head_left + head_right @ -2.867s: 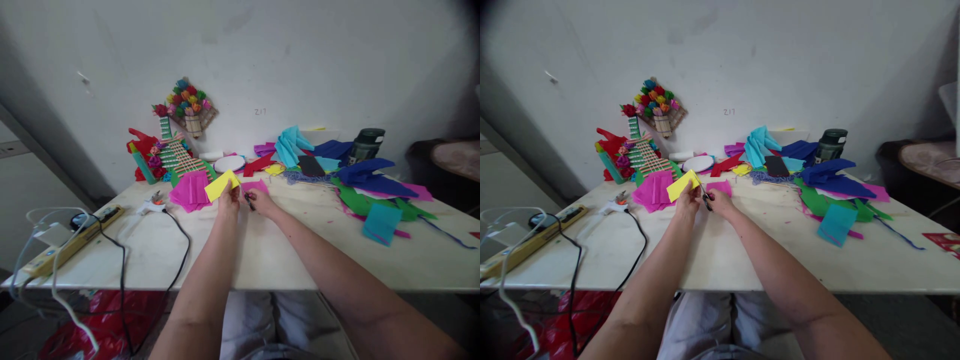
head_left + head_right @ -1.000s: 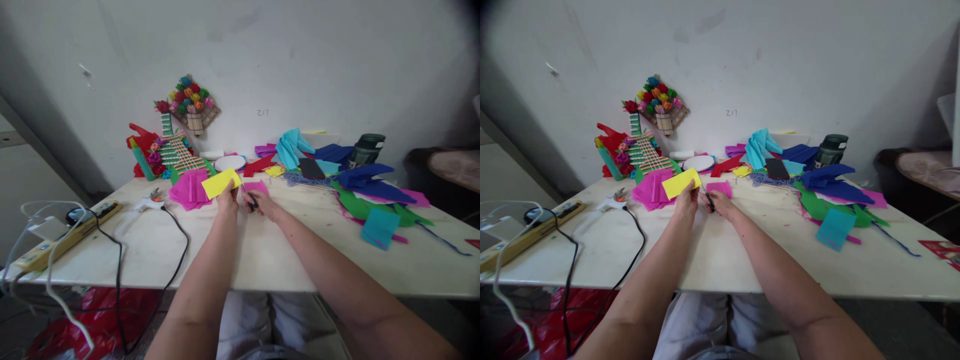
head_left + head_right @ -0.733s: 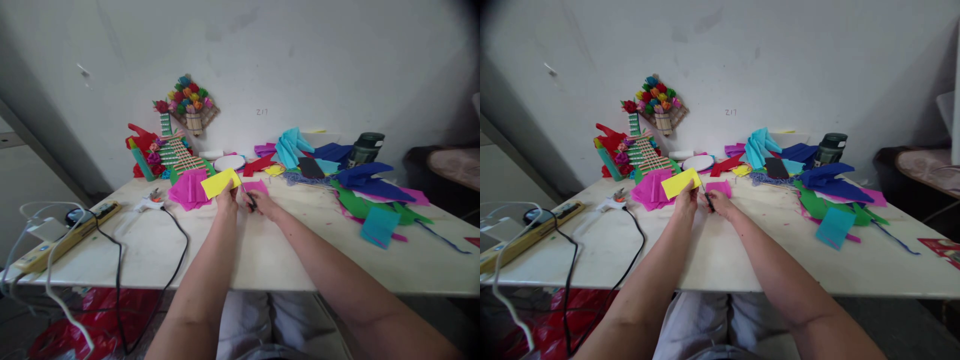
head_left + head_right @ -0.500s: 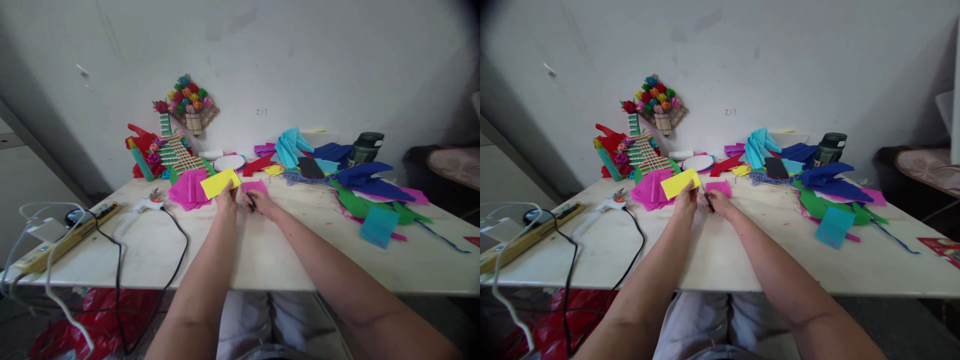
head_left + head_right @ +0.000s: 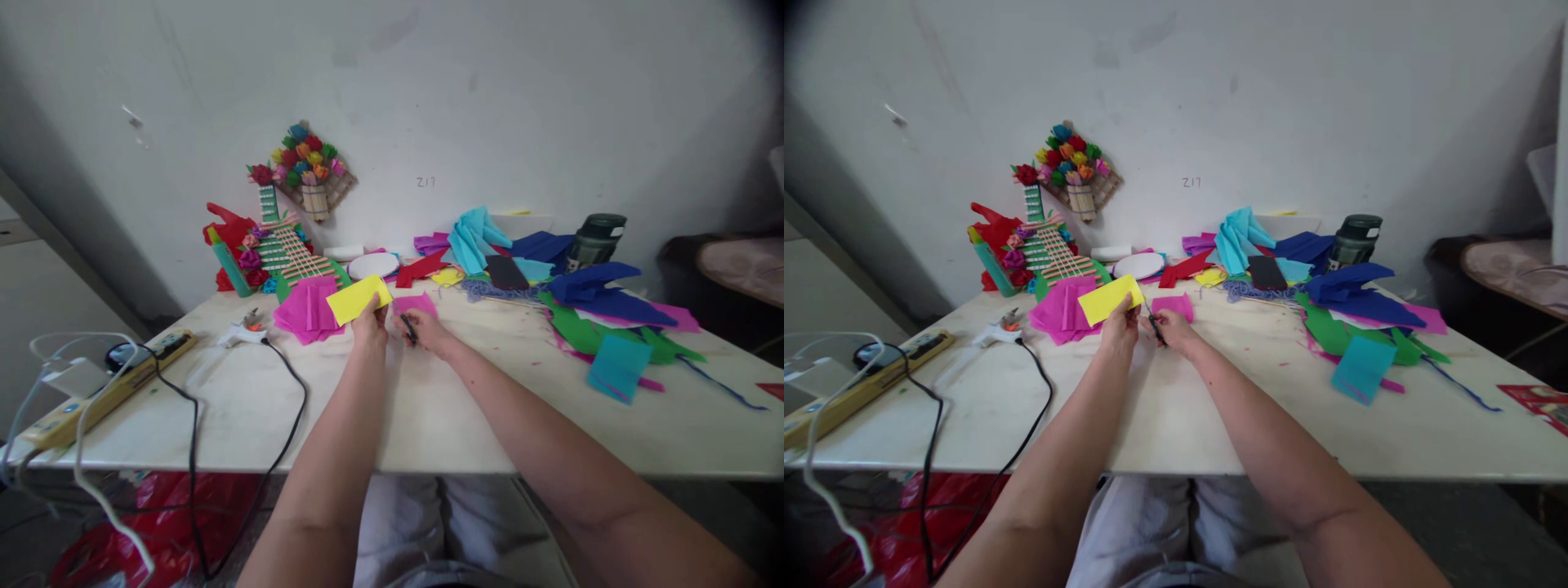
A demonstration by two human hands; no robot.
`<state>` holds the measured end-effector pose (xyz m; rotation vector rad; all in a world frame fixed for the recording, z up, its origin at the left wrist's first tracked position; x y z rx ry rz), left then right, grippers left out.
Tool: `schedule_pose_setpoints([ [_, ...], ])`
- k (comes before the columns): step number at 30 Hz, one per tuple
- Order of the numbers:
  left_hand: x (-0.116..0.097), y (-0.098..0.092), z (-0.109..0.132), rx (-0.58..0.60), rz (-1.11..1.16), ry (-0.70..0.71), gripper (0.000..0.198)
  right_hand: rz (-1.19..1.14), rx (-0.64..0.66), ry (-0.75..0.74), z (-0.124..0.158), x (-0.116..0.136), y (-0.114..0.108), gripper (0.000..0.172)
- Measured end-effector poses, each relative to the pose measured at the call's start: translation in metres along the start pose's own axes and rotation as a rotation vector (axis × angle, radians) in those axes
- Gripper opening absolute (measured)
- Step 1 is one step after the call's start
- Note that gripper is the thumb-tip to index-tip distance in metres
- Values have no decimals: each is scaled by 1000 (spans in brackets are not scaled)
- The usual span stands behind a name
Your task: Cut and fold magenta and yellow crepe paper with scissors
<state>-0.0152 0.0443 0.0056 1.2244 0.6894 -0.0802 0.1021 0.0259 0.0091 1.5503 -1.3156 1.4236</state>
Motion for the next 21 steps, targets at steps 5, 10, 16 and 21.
schedule_pose_setpoints([
  [5, 0, 0, 1, -20, 26, -21, 21, -28, -3, -13, -6, -10, 1, 28],
  [10, -2, -1, 1, -31, 27, -13, 24, -50, -11, -27, -9, -14, 3, 27],
  [16, -3, -2, 3, -46, 20, -20, 23, -60, -23, -11, -10, -13, 4, 27],
  [21, -3, -2, 3, -62, 20, -43, 20, -49, -47, -10, -9, -11, 5, 28],
])
Point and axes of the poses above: each hand's wrist, its own z-axis away from the middle knuckle, its own y-axis out of the palm, x = y × z, the point moved 6 cm from there along -z, towards the middle knuckle, and after that the axes turned 2 degrees about -y, right-handed, at the moved point
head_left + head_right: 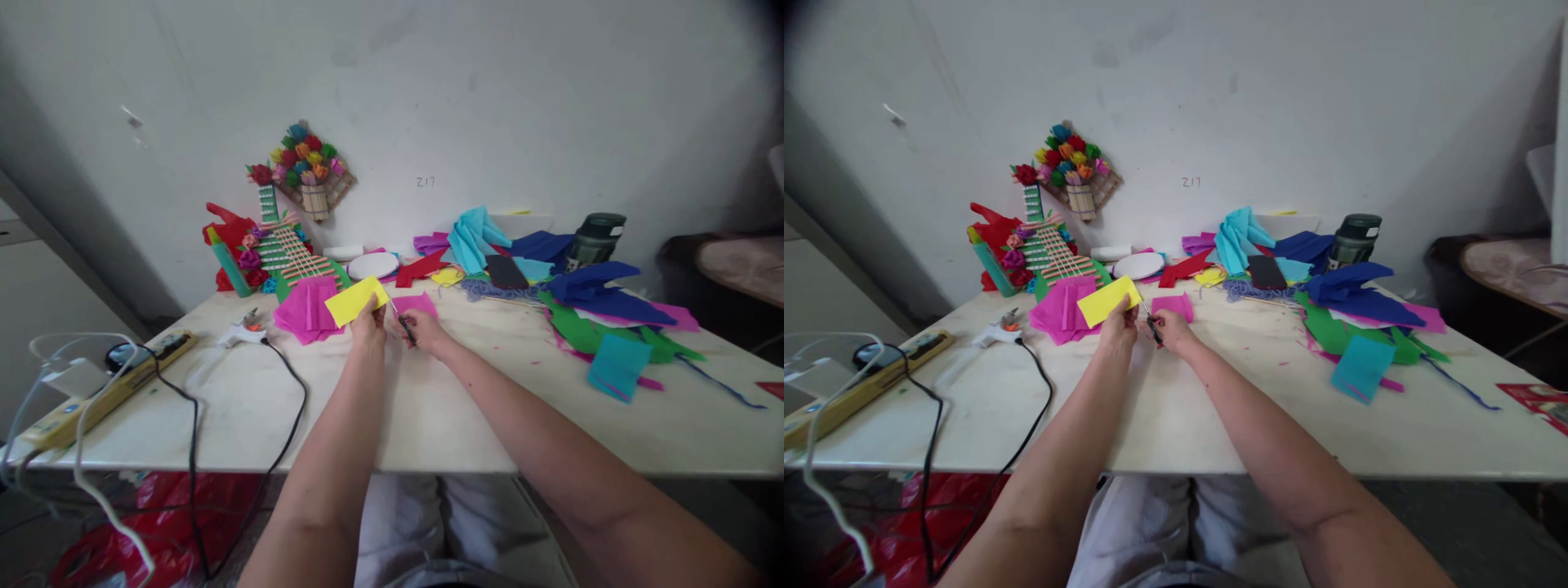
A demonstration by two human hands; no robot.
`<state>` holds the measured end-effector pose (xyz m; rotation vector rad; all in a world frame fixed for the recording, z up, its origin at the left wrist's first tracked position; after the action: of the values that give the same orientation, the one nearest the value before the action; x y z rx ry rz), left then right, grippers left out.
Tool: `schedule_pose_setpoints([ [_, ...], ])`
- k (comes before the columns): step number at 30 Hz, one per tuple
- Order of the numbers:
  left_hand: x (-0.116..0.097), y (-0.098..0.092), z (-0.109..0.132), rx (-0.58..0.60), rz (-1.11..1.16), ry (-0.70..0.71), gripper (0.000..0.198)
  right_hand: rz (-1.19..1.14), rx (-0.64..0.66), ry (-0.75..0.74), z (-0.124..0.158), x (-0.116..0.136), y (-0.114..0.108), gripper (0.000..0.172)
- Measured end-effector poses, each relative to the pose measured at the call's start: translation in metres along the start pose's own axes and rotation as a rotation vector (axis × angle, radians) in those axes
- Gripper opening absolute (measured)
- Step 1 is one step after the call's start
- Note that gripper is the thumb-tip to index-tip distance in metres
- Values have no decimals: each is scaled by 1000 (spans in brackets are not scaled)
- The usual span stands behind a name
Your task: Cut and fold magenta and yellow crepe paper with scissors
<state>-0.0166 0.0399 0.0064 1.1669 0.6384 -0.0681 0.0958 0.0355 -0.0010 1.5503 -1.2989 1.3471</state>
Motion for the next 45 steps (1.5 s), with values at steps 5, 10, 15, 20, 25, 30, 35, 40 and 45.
schedule_pose_setpoints([
  [5, 1, -1, -2, 1, -4, 4, 21, 82, 17, 25, 5, 2, -1, 28],
  [10, 4, -1, -5, 44, -31, 20, 21, 121, 30, 34, 8, 6, -4, 30],
  [15, 9, -2, -8, 70, -32, 38, 20, 129, 15, 26, 7, 7, -7, 31],
  [20, 9, -1, -7, 62, -58, 52, 21, 58, -10, -8, 4, 6, -7, 32],
  [25, 7, 0, -3, 46, -27, 25, 21, 42, -18, -22, 1, 4, -5, 31],
  [30, 7, 0, -2, 53, -13, 4, 19, 35, -40, -24, 2, 6, -3, 29],
  [35, 7, -1, -2, 31, -32, 5, 19, 12, -54, -6, 2, 7, -1, 30],
  [40, 8, 0, -2, 38, -34, -4, 19, -8, -20, -44, 0, 2, -2, 31],
  [45, 12, 1, -1, 64, -70, -4, 17, 37, -34, -39, 0, 0, -7, 31],
])
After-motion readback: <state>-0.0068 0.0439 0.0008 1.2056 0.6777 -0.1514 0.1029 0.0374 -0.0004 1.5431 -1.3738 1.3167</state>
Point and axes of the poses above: each hand's wrist, its own z-axis away from the middle knuckle, its own y-axis out of the palm, x = y × z, the point moved 6 cm from there along -z, towards the middle knuckle, and after that the axes turned 2 degrees about -y, right-handed, at the moved point
